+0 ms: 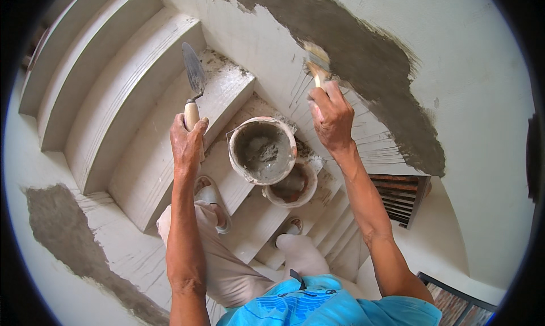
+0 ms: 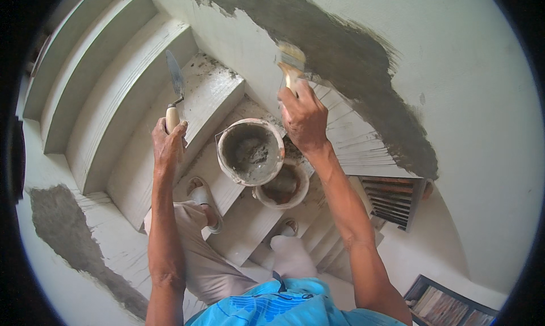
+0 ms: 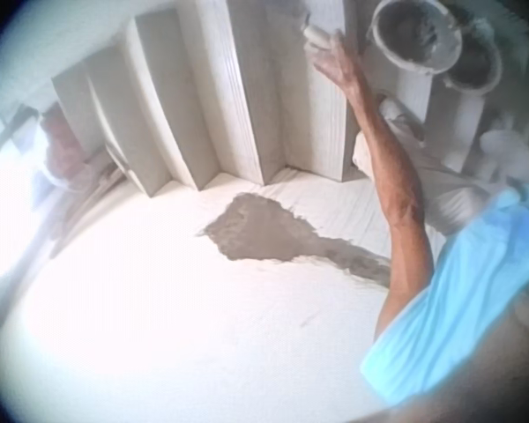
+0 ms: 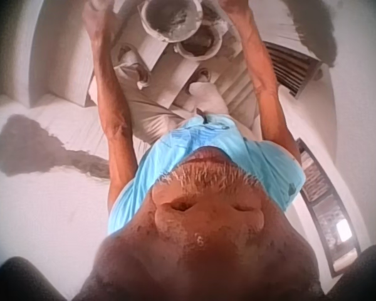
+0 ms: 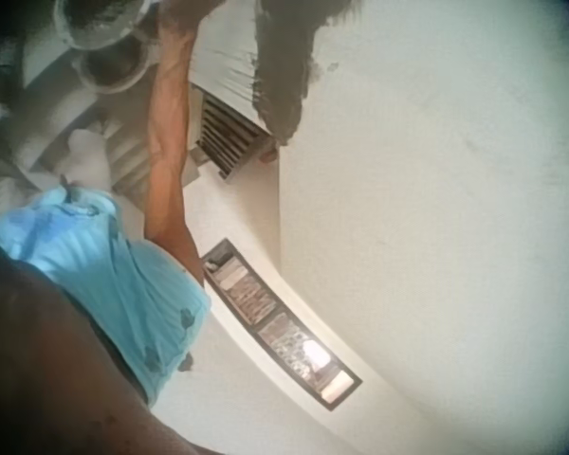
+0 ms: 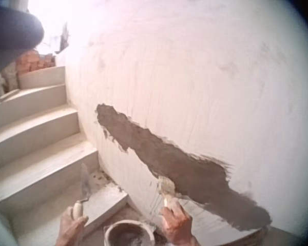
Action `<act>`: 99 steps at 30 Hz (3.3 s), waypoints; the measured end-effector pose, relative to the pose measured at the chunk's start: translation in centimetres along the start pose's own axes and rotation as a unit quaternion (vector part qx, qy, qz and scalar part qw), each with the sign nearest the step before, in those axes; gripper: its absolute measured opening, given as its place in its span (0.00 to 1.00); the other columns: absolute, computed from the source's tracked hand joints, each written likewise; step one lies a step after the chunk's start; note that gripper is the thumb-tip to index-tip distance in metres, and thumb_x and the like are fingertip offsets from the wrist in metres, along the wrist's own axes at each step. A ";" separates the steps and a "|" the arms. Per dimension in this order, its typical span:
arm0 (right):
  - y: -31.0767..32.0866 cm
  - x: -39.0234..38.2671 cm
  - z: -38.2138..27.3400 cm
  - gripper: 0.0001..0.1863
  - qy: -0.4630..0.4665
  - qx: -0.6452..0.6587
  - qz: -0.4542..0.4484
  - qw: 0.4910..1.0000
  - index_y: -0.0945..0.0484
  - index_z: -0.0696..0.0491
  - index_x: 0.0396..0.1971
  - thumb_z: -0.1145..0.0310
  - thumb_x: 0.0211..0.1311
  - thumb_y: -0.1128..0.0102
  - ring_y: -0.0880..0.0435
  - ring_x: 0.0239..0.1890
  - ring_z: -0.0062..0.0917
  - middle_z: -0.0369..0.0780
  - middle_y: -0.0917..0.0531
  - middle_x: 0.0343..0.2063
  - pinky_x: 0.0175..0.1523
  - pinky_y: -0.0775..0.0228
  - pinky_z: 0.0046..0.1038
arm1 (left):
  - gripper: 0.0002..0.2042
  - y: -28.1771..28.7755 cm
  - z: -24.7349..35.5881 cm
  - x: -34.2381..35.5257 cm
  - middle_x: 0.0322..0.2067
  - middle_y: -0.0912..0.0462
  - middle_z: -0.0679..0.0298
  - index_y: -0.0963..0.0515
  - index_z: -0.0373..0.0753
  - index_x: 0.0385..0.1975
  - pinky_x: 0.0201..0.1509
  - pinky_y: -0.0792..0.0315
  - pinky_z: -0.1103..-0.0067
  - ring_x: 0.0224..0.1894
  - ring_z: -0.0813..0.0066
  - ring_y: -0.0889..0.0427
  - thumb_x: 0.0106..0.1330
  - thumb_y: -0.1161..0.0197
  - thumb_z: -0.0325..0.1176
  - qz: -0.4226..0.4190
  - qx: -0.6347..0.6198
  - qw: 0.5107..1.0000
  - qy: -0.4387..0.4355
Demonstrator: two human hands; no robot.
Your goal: The person applies cement to a wall using a trowel and smooths it with a brush. They repeatedly scoop cement from a bucket and spread it across the wall surface.
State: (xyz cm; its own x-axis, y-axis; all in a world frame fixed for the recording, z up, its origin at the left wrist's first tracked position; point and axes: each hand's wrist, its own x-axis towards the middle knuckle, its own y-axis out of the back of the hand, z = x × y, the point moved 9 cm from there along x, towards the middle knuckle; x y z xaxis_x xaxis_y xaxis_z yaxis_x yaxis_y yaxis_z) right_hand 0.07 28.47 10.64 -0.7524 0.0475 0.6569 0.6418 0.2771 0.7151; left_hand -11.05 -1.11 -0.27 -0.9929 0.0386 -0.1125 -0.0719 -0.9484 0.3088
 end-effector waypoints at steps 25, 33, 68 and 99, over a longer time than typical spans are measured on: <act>0.0 0.2 0.3 0.06 -0.061 0.148 0.024 0.987 0.22 0.53 0.34 0.77 0.57 0.37 0.20 0.30 0.36 0.41 0.24 0.29 0.34 0.28 0.36 | 0.16 -0.9 -0.2 -0.9 0.25 0.25 0.64 0.27 0.32 0.38 0.23 0.30 0.76 0.21 0.77 0.25 0.61 0.33 0.38 -0.007 0.015 1.000 0.015; 2.7 -6.5 5.0 0.03 -0.187 0.146 0.136 0.962 0.21 0.57 0.35 0.78 0.61 0.38 0.22 0.29 0.32 0.40 0.23 0.28 0.35 0.31 0.34 | 0.17 -0.7 0.0 -1.5 0.24 0.26 0.63 0.28 0.32 0.38 0.21 0.30 0.75 0.19 0.76 0.26 0.61 0.33 0.38 -0.008 0.025 1.000 0.017; 2.3 -8.8 3.6 0.06 -0.239 0.201 0.124 0.942 0.20 0.54 0.35 0.80 0.59 0.38 0.21 0.30 0.33 0.40 0.24 0.29 0.36 0.29 0.34 | 0.18 -1.5 -0.7 -2.2 0.27 0.25 0.62 0.27 0.32 0.39 0.27 0.29 0.75 0.23 0.76 0.26 0.61 0.33 0.40 -0.026 0.077 0.997 0.002; 11.9 -18.9 11.5 0.03 -0.353 0.224 0.193 0.888 0.21 0.58 0.34 0.79 0.60 0.38 0.23 0.29 0.30 0.40 0.24 0.27 0.37 0.30 0.32 | 0.20 -3.1 -0.9 -3.3 0.28 0.23 0.62 0.25 0.31 0.41 0.28 0.27 0.74 0.25 0.75 0.23 0.60 0.32 0.43 -0.041 0.052 0.998 -0.005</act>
State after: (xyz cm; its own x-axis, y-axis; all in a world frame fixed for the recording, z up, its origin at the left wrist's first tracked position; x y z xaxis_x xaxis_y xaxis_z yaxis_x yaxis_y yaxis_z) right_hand 20.22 41.87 3.95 -0.4958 0.7678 0.4058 0.8678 0.4558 0.1980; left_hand -7.44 1.40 -1.69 -0.9841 0.1184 -0.1327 -0.1620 -0.9044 0.3948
